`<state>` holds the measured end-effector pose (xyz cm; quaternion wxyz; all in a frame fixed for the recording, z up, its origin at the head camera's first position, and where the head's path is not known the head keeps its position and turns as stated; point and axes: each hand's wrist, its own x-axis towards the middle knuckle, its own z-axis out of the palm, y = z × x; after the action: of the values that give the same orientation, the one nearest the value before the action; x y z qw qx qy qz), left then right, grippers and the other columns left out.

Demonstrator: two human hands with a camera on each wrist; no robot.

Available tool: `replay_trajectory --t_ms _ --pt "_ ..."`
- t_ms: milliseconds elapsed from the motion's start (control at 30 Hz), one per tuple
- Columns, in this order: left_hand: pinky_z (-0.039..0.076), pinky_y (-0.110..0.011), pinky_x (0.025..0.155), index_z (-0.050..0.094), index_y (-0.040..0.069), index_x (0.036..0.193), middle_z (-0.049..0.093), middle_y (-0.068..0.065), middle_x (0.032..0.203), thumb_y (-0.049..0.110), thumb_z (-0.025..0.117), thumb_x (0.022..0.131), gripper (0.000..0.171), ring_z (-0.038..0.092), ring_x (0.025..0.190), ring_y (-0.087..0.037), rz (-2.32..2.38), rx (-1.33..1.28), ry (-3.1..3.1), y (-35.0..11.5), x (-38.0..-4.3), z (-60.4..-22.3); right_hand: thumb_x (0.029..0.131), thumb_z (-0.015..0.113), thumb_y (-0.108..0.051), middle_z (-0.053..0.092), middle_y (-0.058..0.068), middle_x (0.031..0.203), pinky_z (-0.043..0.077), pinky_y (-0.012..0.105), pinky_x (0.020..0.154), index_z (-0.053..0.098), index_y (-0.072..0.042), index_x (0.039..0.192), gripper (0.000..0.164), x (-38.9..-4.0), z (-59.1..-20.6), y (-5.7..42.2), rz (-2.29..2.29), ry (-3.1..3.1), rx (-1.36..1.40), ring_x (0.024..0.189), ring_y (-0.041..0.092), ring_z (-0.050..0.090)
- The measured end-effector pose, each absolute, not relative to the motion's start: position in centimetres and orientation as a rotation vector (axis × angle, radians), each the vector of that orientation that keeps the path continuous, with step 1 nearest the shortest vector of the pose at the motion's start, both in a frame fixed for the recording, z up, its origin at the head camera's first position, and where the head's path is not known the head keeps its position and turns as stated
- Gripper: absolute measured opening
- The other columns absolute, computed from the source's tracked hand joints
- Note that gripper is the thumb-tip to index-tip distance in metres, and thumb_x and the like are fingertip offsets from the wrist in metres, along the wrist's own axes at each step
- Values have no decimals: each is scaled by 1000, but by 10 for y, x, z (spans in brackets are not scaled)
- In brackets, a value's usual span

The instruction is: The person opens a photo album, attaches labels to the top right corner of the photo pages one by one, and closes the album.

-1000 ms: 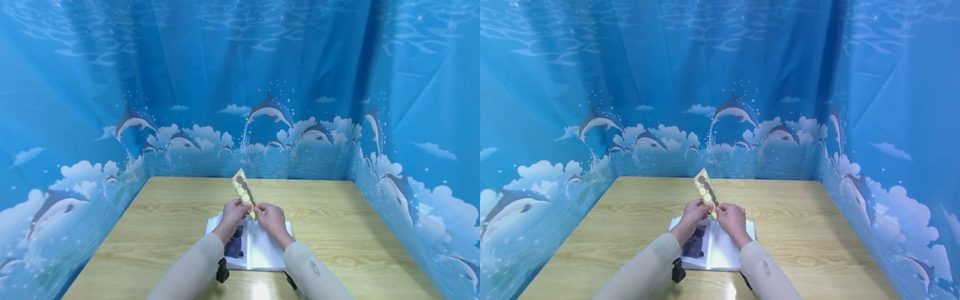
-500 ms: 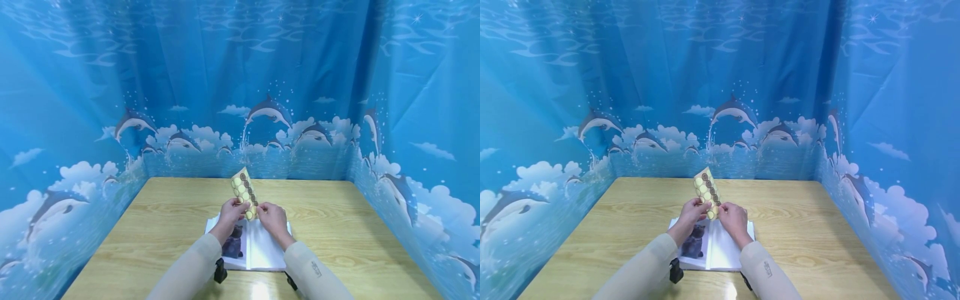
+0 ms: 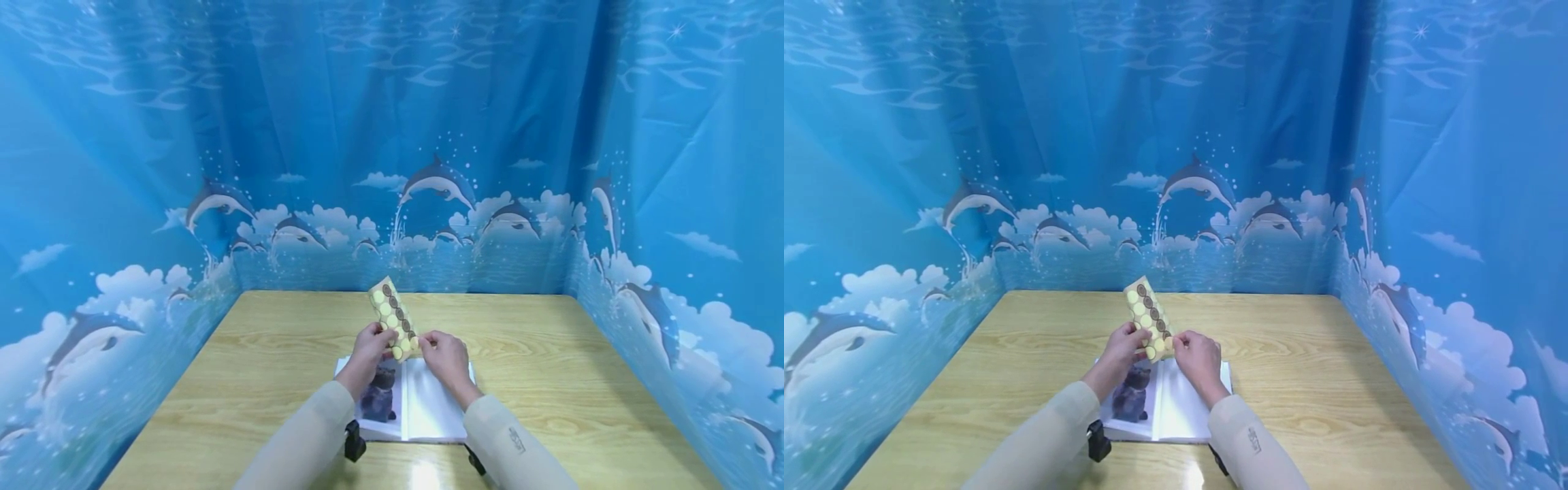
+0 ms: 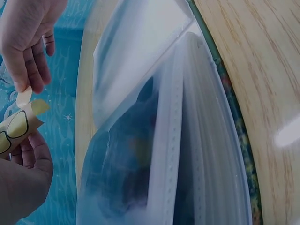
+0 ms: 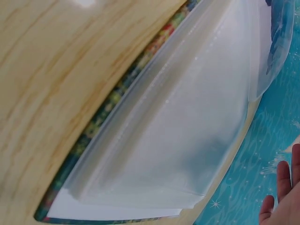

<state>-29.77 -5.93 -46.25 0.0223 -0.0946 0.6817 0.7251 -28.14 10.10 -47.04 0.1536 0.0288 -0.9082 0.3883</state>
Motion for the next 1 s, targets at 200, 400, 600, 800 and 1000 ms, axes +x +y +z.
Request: replay_trajectory --t_ms 200,400,600,800,1000 --pt "58 -38 82 59 -1 125 67 -14 107 13 69 91 38 65 93 -24 2250 -302 2092 -64 -297 -462 92 67 -25 73 0 87 53 36 71 77 -13 95 16 -280 -471 103 1131 -2605 71 74 15 62" --pt "55 -38 82 61 1 119 69 -11 103 16 74 89 36 65 89 -21 2234 -274 2120 -73 -297 -459 92 66 -22 74 1 91 55 40 75 76 -12 96 15 -277 -471 105 1118 -2608 83 83 19 66" --pt "54 -31 71 62 -1 116 69 -9 95 14 76 87 36 64 77 -17 2218 -283 2173 -96 -303 -457 93 65 -22 73 -1 89 55 39 73 77 -13 94 15 -277 -472 108 1109 -2602 96 81 18 66" --pt "51 -25 62 59 -4 112 68 -4 85 11 74 88 32 61 70 -13 2221 -314 2175 -138 -303 -451 93 66 -21 73 -1 84 55 39 71 76 -12 92 14 -275 -474 110 1081 -2582 124 78 18 66" --pt "53 -25 63 55 -5 116 68 -4 83 12 68 94 31 63 70 -13 2183 -315 2100 -185 -297 -452 93 66 -20 73 0 85 55 40 72 76 -11 91 13 -274 -476 114 1067 -2580 148 80 20 67"
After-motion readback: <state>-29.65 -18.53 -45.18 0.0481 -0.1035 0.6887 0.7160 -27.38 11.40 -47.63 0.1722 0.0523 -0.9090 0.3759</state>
